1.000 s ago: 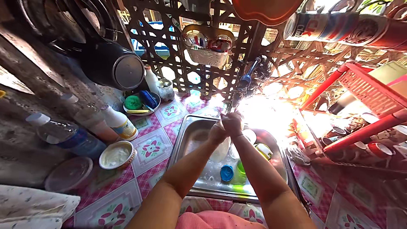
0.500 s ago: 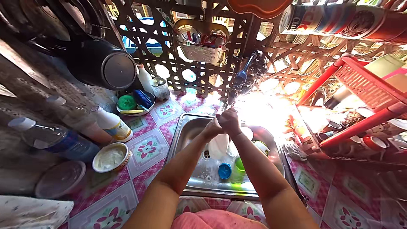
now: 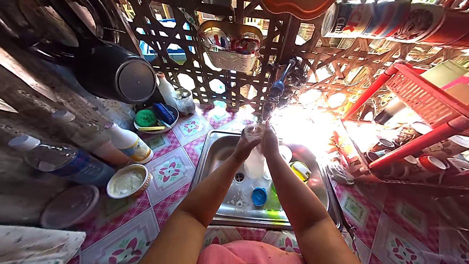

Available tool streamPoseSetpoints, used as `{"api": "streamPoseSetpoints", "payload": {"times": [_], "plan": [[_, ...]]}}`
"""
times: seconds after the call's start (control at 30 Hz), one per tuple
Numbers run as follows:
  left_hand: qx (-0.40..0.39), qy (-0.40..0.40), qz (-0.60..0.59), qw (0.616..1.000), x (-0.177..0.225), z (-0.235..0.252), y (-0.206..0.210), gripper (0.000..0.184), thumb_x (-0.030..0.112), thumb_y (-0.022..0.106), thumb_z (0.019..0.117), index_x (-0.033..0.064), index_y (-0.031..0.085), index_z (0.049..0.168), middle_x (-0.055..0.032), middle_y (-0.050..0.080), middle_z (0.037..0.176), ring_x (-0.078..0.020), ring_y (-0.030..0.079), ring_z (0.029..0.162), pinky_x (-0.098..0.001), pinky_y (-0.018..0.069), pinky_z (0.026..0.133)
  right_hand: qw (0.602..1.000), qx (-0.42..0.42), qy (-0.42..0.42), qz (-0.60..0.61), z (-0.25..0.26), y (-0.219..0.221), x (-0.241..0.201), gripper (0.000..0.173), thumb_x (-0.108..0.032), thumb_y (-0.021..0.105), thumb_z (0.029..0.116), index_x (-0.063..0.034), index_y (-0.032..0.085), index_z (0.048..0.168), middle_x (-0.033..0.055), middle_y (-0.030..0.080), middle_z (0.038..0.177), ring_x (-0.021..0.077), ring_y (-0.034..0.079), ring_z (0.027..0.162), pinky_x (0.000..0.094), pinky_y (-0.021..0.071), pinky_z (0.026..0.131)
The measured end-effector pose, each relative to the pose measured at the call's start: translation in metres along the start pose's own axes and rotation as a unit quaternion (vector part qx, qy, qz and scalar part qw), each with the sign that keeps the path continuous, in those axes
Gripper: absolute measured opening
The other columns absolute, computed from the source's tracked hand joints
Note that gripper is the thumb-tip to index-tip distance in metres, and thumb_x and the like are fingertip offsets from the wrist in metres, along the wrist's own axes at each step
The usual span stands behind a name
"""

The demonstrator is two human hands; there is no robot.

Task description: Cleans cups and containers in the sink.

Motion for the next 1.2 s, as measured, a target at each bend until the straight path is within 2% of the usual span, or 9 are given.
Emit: {"api": "streamPoseSetpoints", "payload": {"times": [0.17,0.3,0.4,0.57,0.67,0.8,0.87,1.03,1.2], "plan": [[0.113,-0.034,0.220,0.968,-0.001,0.018,0.003,0.071,0.038,0.065,0.0990,-0.0019,0.035,0.150,-0.0256,0.058,0.136,-0.0327,0.058,0.126,-0.0487,0.0457,0.108,0.968,0.069,-0.109,-0.215,-0.043,0.027,0.017,0.061,-0.037,0.031,0.1057,0.0030,0.044,0.149,0.0272,0.046,0.151,0.0389,0.040,0.144,0.0522,0.0259,0.122],[0.019,0.005,0.159,0.987,0.004,0.007,-0.003,0.059,0.034,0.059,0.1000,-0.0028,0.045,0.144,-0.0217,0.061,0.133,-0.0257,0.060,0.122,-0.0438,0.0483,0.106,0.994,-0.010,0.048,-0.100,-0.019,0.005,-0.002,0.057,-0.041,0.021,0.1124,-0.0013,0.047,0.145,0.0222,0.059,0.131,0.0284,0.060,0.117,0.0470,0.0501,0.098],[-0.007,0.008,0.135,0.991,0.007,0.006,-0.010,0.050,0.029,0.054,0.1020,-0.0044,0.052,0.140,-0.0213,0.058,0.137,-0.0243,0.056,0.126,-0.0418,0.0444,0.109,0.989,-0.029,0.144,0.003,-0.009,-0.006,-0.011,0.068,-0.061,0.027,0.1064,-0.0075,0.052,0.140,0.0180,0.062,0.125,0.0283,0.062,0.108,0.0504,0.0526,0.089],[0.088,0.047,0.297,0.950,0.005,0.012,-0.007,0.048,0.031,0.038,0.1112,-0.0020,0.054,0.142,-0.0222,0.058,0.142,-0.0310,0.054,0.135,-0.0473,0.0384,0.117,1.000,0.014,-0.005,-0.015,-0.024,0.006,0.006,0.056,-0.043,0.035,0.1091,-0.0074,0.035,0.153,0.0208,0.055,0.136,0.0282,0.058,0.117,0.0491,0.0501,0.096],[0.053,0.039,0.256,0.964,0.003,0.002,0.011,0.059,0.039,0.047,0.1070,-0.0043,0.046,0.147,-0.0228,0.058,0.141,-0.0285,0.055,0.134,-0.0456,0.0405,0.116,0.997,0.047,-0.048,-0.032,-0.017,0.005,0.017,0.050,-0.031,0.050,0.1052,-0.0059,0.040,0.148,0.0209,0.056,0.138,0.0289,0.057,0.123,0.0496,0.0486,0.102],[0.121,0.010,0.095,0.988,0.004,0.000,0.015,0.082,0.039,0.077,0.0886,0.0018,0.036,0.150,-0.0182,0.059,0.136,-0.0239,0.059,0.124,-0.0437,0.0493,0.106,0.997,-0.012,-0.065,-0.028,-0.019,0.006,0.011,0.050,-0.033,0.039,0.1078,-0.0026,0.043,0.147,0.0189,0.055,0.138,0.0237,0.056,0.120,0.0449,0.0490,0.099],[0.125,0.033,0.081,0.988,0.012,-0.001,0.011,0.077,0.030,0.079,0.0869,0.0008,0.040,0.147,-0.0190,0.058,0.137,-0.0248,0.059,0.124,-0.0432,0.0490,0.105,0.995,-0.064,-0.005,-0.076,-0.014,-0.001,0.004,0.055,-0.044,0.030,0.1101,-0.0061,0.046,0.146,0.0194,0.060,0.129,0.0262,0.060,0.109,0.0475,0.0512,0.089],[0.085,0.146,0.117,0.979,0.024,-0.014,0.003,0.063,0.021,0.074,0.0827,-0.0076,0.053,0.135,-0.0225,0.062,0.128,-0.0236,0.062,0.117,-0.0386,0.0494,0.103,0.943,-0.127,0.050,-0.304,-0.011,-0.007,-0.011,0.028,-0.013,0.046,0.1065,0.0051,0.063,0.120,0.0252,0.065,0.115,0.0358,0.063,0.106,0.0547,0.0503,0.092],[0.269,0.080,0.127,0.952,0.029,0.002,-0.009,0.069,0.026,0.076,0.0873,-0.0019,0.044,0.142,-0.0223,0.058,0.134,-0.0283,0.059,0.123,-0.0447,0.0491,0.105,0.945,-0.045,-0.131,-0.296,-0.036,0.032,0.004,0.042,-0.022,0.043,0.1079,-0.0066,0.056,0.145,0.0170,0.054,0.147,0.0334,0.049,0.138,0.0548,0.0379,0.115]]}}
Point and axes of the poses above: each hand's wrist, its own z-axis towards the middle knuckle, its own y-axis out of the palm, x = y × z, the point moved 1 cm from there along z, towards the middle knuckle
